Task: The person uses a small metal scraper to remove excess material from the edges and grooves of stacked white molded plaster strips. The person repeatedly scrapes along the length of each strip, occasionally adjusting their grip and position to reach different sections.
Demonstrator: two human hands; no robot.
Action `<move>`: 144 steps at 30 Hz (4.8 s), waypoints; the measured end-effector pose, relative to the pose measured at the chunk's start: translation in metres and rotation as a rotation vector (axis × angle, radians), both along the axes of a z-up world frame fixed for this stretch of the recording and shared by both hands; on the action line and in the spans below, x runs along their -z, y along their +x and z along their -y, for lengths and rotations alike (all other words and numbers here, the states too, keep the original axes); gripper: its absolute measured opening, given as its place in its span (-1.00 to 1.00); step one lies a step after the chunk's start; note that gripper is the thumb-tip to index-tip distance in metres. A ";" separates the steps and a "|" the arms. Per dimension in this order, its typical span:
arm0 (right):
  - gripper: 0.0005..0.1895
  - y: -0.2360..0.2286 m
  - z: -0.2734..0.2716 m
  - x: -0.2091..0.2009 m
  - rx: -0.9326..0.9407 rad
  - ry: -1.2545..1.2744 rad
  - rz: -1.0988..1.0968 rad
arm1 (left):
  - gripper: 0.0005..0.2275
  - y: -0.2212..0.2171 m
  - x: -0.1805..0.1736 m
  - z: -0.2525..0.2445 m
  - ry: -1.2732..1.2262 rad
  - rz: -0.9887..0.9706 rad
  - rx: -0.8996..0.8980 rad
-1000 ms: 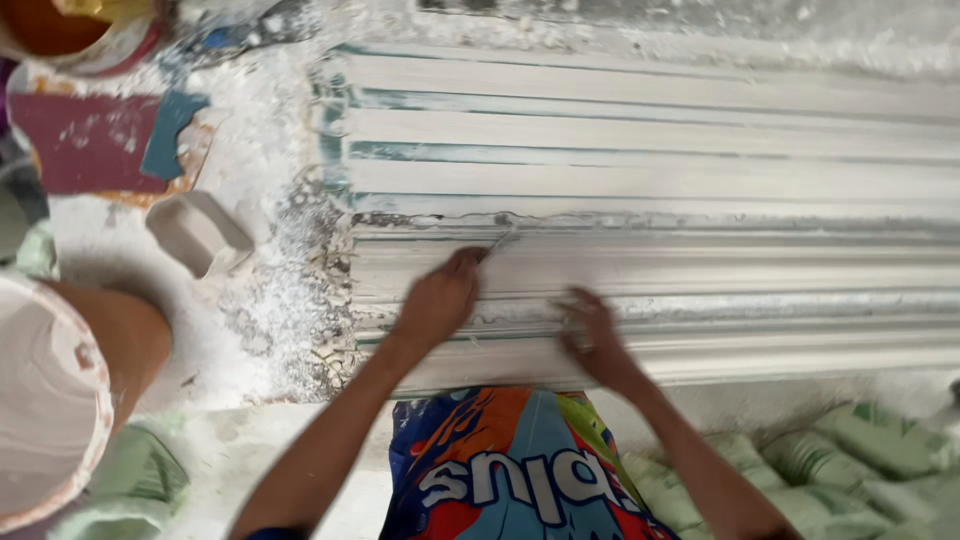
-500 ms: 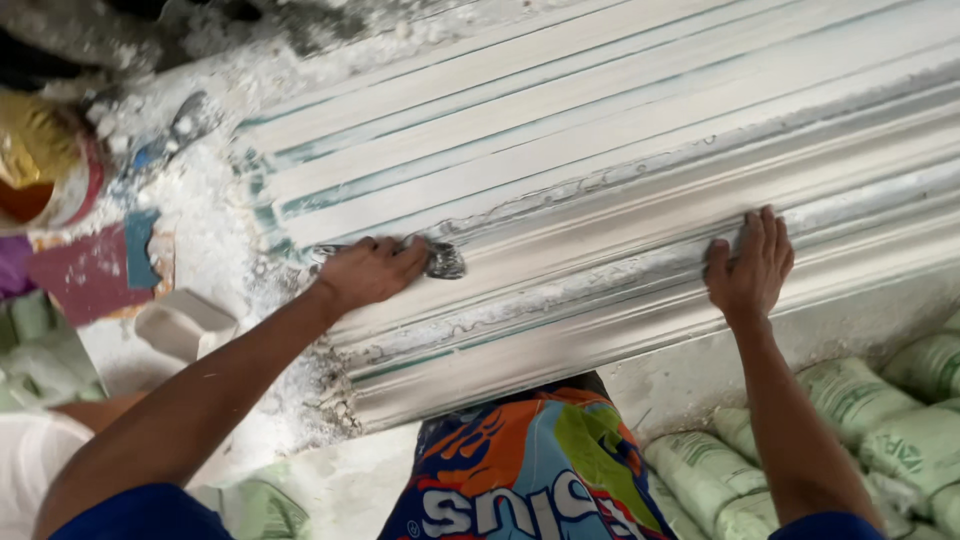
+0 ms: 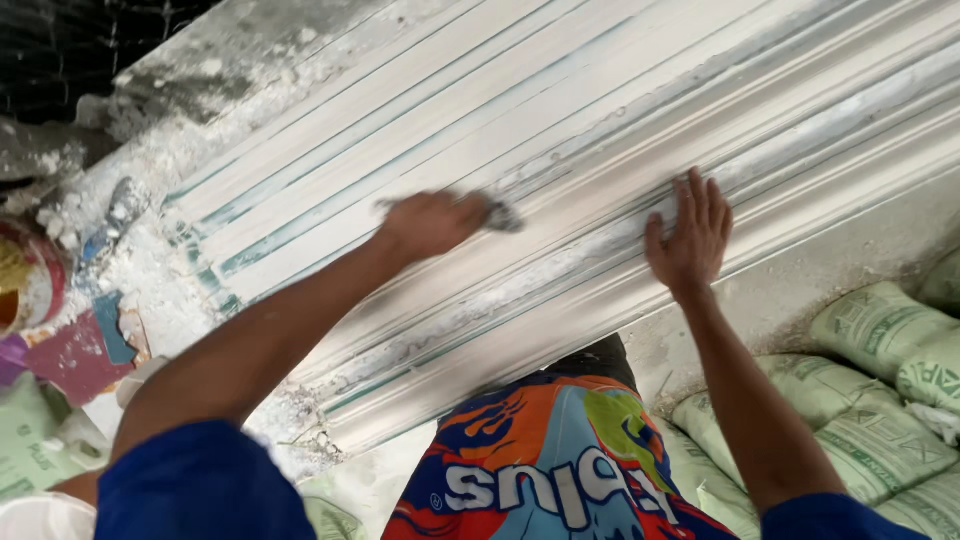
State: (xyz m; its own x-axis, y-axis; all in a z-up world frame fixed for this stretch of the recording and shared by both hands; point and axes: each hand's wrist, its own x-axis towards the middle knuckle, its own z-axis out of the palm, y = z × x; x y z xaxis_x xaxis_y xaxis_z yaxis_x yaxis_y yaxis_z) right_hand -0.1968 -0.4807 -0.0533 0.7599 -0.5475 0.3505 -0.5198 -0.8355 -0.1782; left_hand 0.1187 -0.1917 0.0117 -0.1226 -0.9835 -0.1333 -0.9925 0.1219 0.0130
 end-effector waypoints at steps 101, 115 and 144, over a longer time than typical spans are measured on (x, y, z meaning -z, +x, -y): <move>-0.34 -0.291 1.360 0.018 0.034 0.168 -0.146 | -0.90 -0.354 0.077 1.559 -0.450 0.272 -0.011; -0.35 -0.294 1.362 0.021 0.008 0.166 -0.163 | -0.87 -0.354 0.036 1.642 -0.139 -0.090 -0.081; -0.42 -0.306 1.454 0.029 0.176 0.275 -0.096 | -0.81 -0.385 0.103 1.717 -0.239 -0.229 -0.163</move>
State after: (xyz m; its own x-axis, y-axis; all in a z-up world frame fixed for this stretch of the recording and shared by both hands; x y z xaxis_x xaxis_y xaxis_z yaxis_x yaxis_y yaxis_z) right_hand -0.5026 -1.9347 -0.0820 0.6678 -0.7371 0.1035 -0.6768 -0.6592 -0.3277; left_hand -0.2659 -1.9091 -0.0910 0.0384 -0.9926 0.1151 -0.9739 -0.0113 0.2269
